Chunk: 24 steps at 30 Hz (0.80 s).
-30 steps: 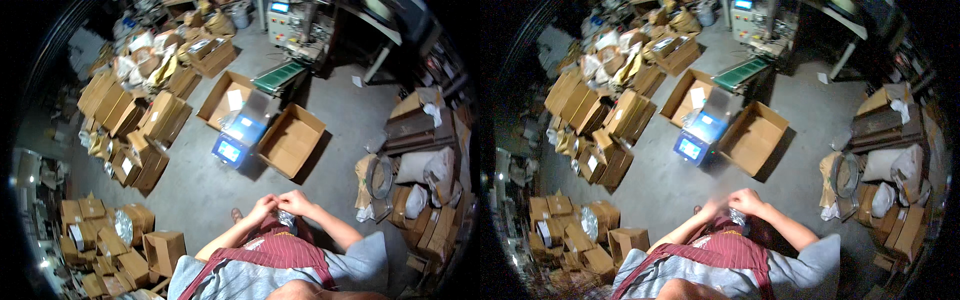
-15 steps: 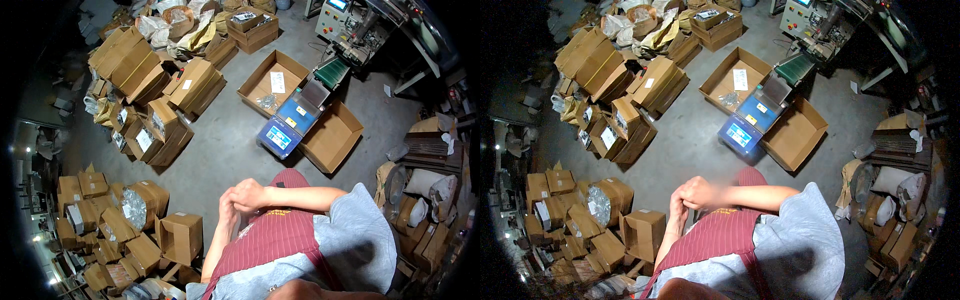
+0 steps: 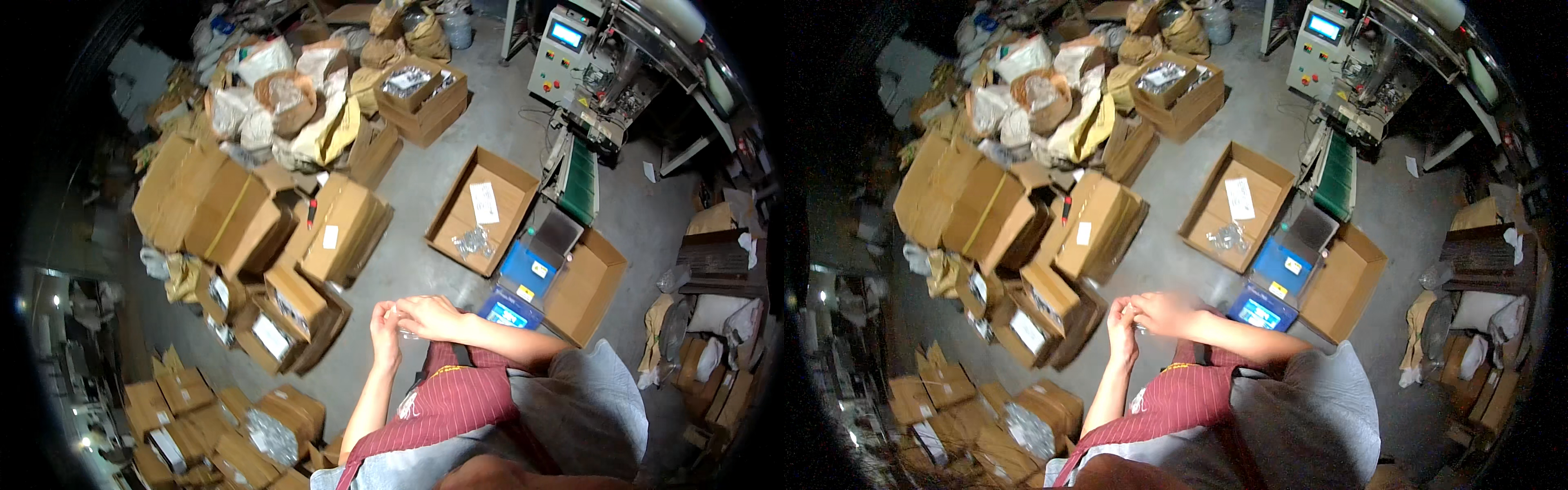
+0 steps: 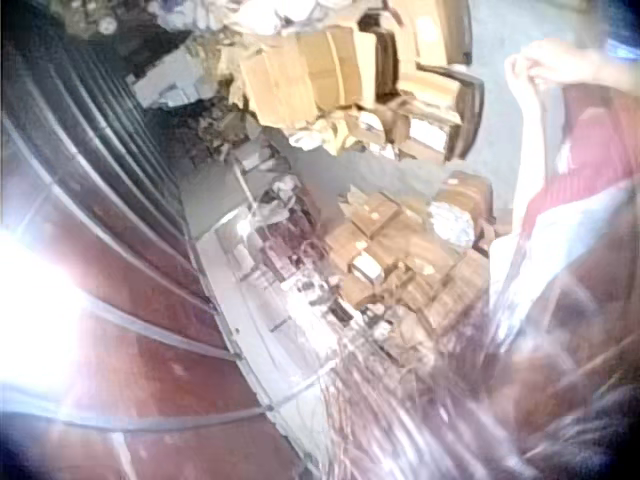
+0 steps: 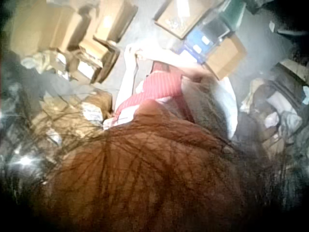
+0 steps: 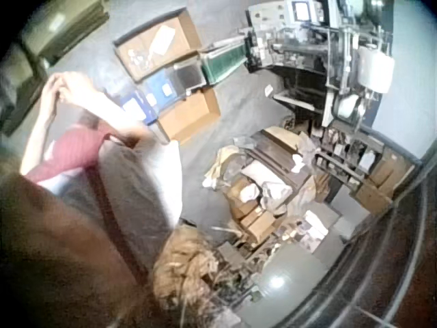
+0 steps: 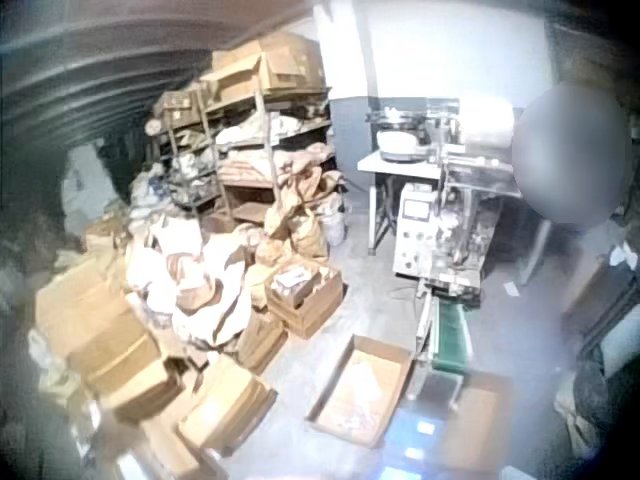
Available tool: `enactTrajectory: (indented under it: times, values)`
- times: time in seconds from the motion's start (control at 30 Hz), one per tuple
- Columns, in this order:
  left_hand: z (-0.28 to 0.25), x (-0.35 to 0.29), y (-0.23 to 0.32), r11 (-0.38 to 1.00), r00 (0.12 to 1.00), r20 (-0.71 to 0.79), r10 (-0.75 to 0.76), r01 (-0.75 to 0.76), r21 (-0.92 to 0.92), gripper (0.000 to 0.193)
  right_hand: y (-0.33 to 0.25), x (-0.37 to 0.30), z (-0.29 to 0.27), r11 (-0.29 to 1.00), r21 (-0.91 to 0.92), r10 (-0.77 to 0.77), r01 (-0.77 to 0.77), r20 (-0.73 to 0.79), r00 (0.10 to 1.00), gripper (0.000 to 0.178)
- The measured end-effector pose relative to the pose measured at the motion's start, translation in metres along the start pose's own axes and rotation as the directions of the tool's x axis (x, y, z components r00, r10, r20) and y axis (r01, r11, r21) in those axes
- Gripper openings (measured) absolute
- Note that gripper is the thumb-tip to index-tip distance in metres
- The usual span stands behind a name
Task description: The person handles small metallic items, placing them into clear plastic bags and then into cardboard boxes. They use a digital scale to weigh the items and interact with a large industrial machine, possibly a tumbler, to process the items.
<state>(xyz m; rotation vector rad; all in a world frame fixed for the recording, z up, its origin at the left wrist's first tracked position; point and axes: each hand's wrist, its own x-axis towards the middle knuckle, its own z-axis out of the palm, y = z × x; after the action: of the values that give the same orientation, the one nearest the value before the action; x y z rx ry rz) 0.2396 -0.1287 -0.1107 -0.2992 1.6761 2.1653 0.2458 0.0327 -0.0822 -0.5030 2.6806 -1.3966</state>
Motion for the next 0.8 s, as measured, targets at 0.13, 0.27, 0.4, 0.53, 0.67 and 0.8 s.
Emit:
enactTrajectory:
  times: [0.13, 0.27, 0.4, 0.53, 0.67, 0.8]
  values:
    - [0.002, 0.102, 0.056, 0.997, 0.995, 0.08, 0.059, -0.062, 0.042, 0.012, 0.013, 0.099, -0.048, 0.979, -0.137, -0.173, 0.152, -0.158, 0.972, 0.019]
    - [0.028, 0.2, 0.122, 0.981, 0.979, 0.146, -0.14, 0.157, -0.117, 0.017, 0.043, 0.198, -0.092, 0.904, -0.358, -0.349, 0.232, -0.31, 0.884, 0.021]
    - [0.022, 0.319, 0.141, 0.811, 0.855, 0.354, -0.38, 0.492, -0.316, 0.021, 0.078, 0.282, -0.11, 0.864, -0.452, -0.38, 0.223, -0.294, 0.877, 0.022]
    - [0.038, 0.416, 0.157, 0.808, 0.831, 0.448, -0.329, 0.494, -0.322, 0.022, 0.114, 0.352, -0.108, 0.835, -0.524, -0.453, 0.171, -0.475, 0.754, 0.015]
    - [0.073, 0.508, 0.161, 0.769, 0.721, 0.602, -0.343, 0.583, -0.261, 0.033, 0.135, 0.391, -0.17, 0.918, -0.393, -0.249, 0.053, -0.468, 0.848, 0.005]
    - [0.125, 0.583, 0.16, 0.851, 0.703, 0.573, -0.422, 0.524, -0.016, 0.031, 0.197, 0.417, -0.216, 0.976, -0.217, -0.106, 0.009, -0.441, 0.891, 0.012]
